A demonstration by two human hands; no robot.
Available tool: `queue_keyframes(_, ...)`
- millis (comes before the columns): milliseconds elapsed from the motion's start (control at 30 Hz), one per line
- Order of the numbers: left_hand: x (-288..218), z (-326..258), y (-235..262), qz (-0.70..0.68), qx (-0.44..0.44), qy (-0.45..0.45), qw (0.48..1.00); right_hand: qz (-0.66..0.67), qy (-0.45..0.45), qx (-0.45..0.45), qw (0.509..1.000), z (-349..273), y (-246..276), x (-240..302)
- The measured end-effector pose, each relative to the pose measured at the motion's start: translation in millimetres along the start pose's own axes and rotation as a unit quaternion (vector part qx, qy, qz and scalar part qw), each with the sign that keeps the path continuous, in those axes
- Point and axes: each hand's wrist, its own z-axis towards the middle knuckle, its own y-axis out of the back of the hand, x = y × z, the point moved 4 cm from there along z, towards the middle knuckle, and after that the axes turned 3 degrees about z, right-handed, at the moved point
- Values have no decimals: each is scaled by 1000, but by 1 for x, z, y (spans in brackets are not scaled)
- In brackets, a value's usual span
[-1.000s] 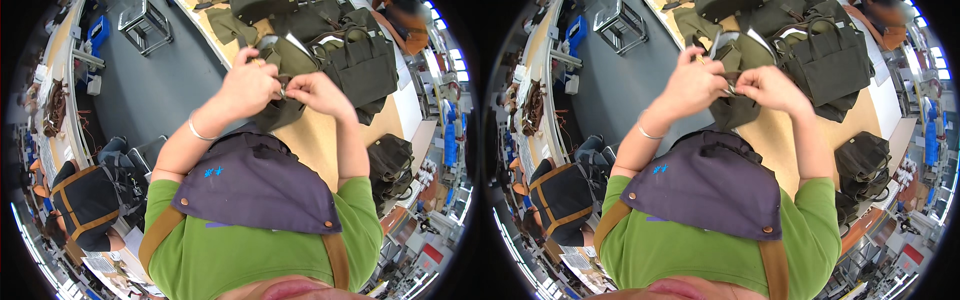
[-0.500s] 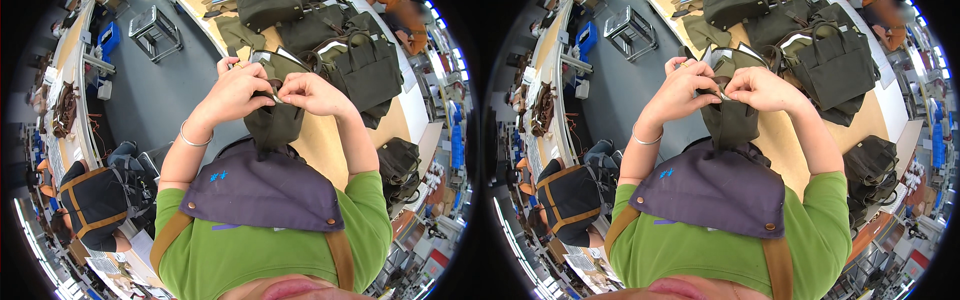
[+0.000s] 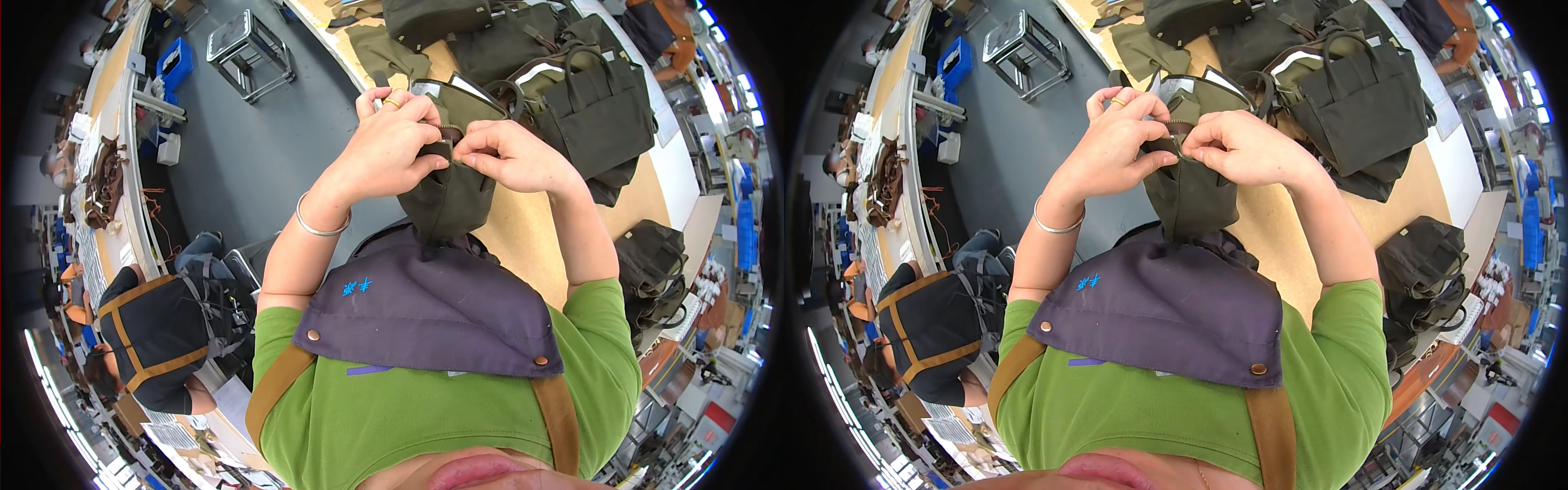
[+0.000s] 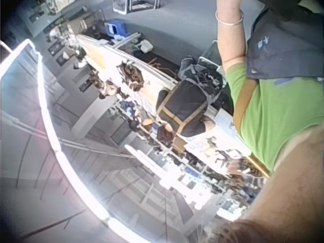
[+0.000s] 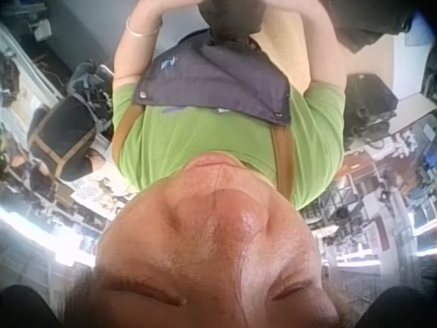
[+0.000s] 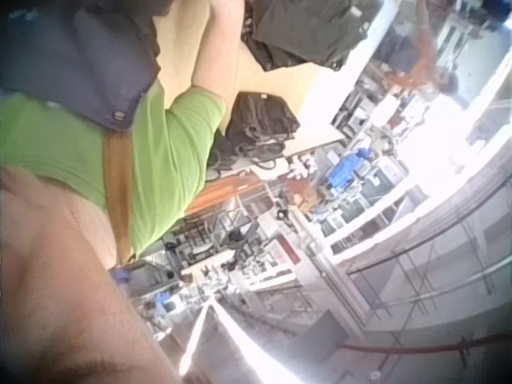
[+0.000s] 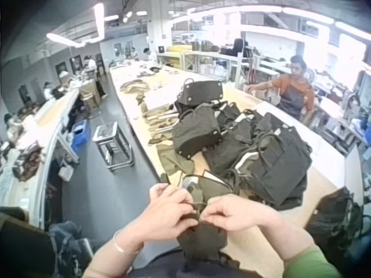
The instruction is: Inspecting and assembling the metal clips and D-rings on a canvas and leather bag.
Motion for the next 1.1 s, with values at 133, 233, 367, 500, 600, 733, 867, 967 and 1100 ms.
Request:
queue_keyframes(133,0,1,0,1,7,4,1000,-1,8,-4,1000,-1,0,0)
queue_keyframes(233,0,1,0,3,2,7,1000,-1,8,-13,1000,-1,-1,0)
queue_keyframes(367,0,0,1,5,-5,9,1000,7,12,-31,999,-2,-3,1)
queue_keyframes(500,-1,0,2,2,-9,7,1000,19,61,-53,997,-3,-7,-1)
queue_keyframes(600,1,-1,1,-5,-14,12,1000,29,50,-56,997,-3,-7,-3)
queue_keyframes(733,1,-1,1,-12,-11,18,1000,32,44,-58,997,-4,-8,-2)
queue_keyframes(867,2,-3,1,-12,-10,25,1000,43,20,-61,997,-6,-8,-2)
queue_keyframes(967,0,-4,0,-12,-22,28,999,55,3,-61,997,-7,-8,-3)
queue_keyframes(1100,-2,-6,-3,-12,-35,36,999,53,-2,-66,996,-9,-8,-3)
